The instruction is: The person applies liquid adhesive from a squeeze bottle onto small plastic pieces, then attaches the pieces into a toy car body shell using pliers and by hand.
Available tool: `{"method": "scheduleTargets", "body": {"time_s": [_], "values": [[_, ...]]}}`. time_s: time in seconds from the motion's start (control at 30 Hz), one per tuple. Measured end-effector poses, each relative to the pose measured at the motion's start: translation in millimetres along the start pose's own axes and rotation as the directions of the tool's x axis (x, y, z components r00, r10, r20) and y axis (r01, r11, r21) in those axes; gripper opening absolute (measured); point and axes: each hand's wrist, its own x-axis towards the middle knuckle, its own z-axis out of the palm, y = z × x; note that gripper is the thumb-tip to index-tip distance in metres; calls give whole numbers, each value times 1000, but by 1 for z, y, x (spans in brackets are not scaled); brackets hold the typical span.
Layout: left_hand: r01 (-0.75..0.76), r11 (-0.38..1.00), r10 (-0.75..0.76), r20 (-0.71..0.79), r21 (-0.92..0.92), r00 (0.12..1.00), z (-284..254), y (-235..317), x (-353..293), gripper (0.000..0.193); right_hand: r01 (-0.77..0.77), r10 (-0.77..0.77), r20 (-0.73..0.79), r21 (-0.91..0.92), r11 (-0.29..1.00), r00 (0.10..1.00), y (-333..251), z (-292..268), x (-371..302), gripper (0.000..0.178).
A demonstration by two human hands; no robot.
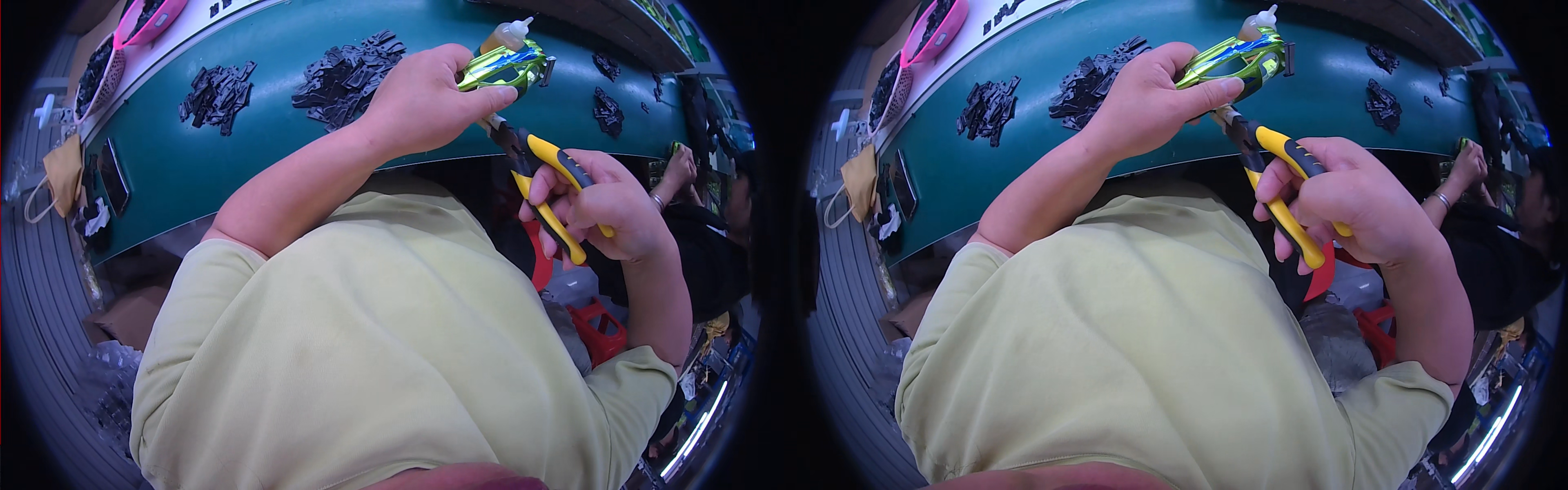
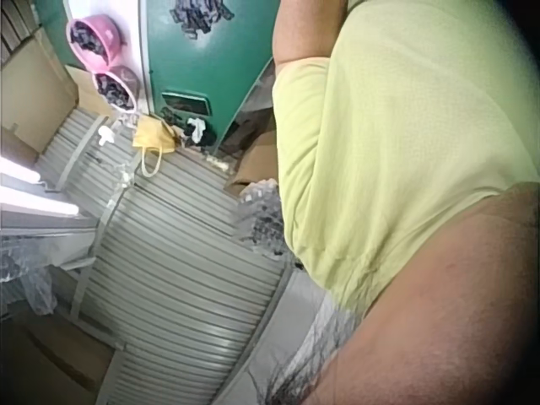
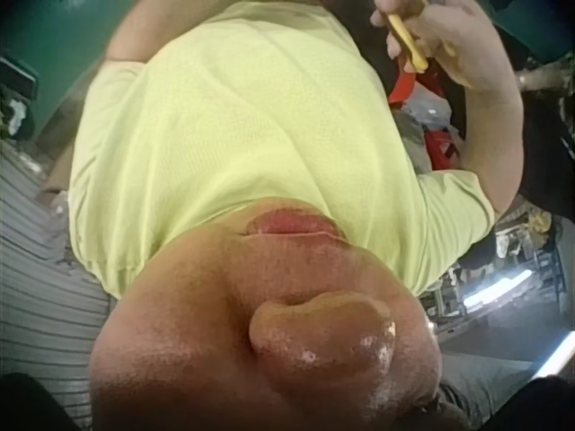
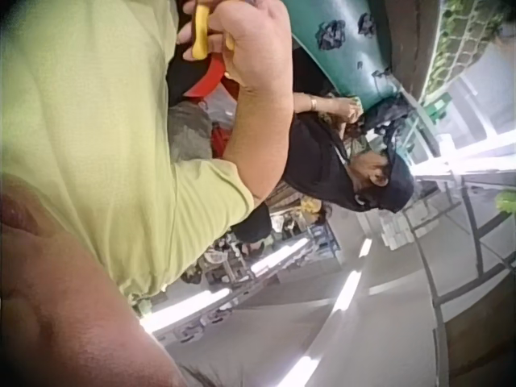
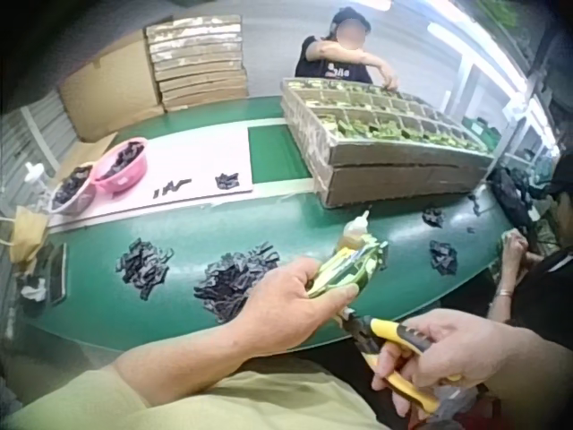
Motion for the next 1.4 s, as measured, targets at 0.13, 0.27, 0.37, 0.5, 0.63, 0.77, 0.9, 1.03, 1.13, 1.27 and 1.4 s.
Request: {"method": "scheduleTargets", "body": {"time_s": [0.13, 0.27, 0.37, 0.5, 0.63, 0.77, 0.9, 1.03, 1.13, 1.27, 1.4], "values": [[-42, 999, 42, -1, 18, 999, 4, 4, 1, 36, -30, 31, -29, 15, 999, 999, 7, 3, -1, 52], [40, 985, -25, 92, -166, 995, 6, 3, -2, 32, -92, 95, 28, -88, 992, 995, 17, -2, 5, 50], [77, 992, -64, 127, -98, 990, 14, 10, -5, 27, -99, 115, 78, -182, 978, 990, 26, -12, -1, 41], [-38, 993, 58, 179, -109, 982, 36, 9, -2, 28, -114, 114, -14, -82, 990, 993, 50, -17, -16, 36], [-100, 995, 102, 194, -20, 976, 51, 19, -8, 30, -134, 135, -20, 54, 990, 991, 71, -19, -29, 37], [-177, 984, 174, 236, -5, 956, 63, 23, -9, 33, -170, 177, -63, 105, 980, 982, 87, -19, -37, 43], [-279, 959, 259, 248, 50, 934, 73, 30, -11, 36, -192, 208, -62, 200, 961, 976, 96, -19, -36, 43], [-335, 935, 294, 275, 116, 916, 74, 41, -13, 38, -176, 181, 1, 249, 952, 983, 114, -24, -29, 35], [-396, 903, 338, 291, 169, 895, 77, 48, -16, 39, -194, 195, 22, 266, 944, 981, 120, -25, -30, 33], [-450, 859, 369, 314, 244, 875, 81, 58, -20, 40, -200, 217, -85, 180, 963, 972, 123, -19, -38, 34], [-499, 815, 405, 327, 295, 854, 85, 61, -25, 40, -221, 242, -158, 138, 966, 958, 125, -17, -40, 35]]}}
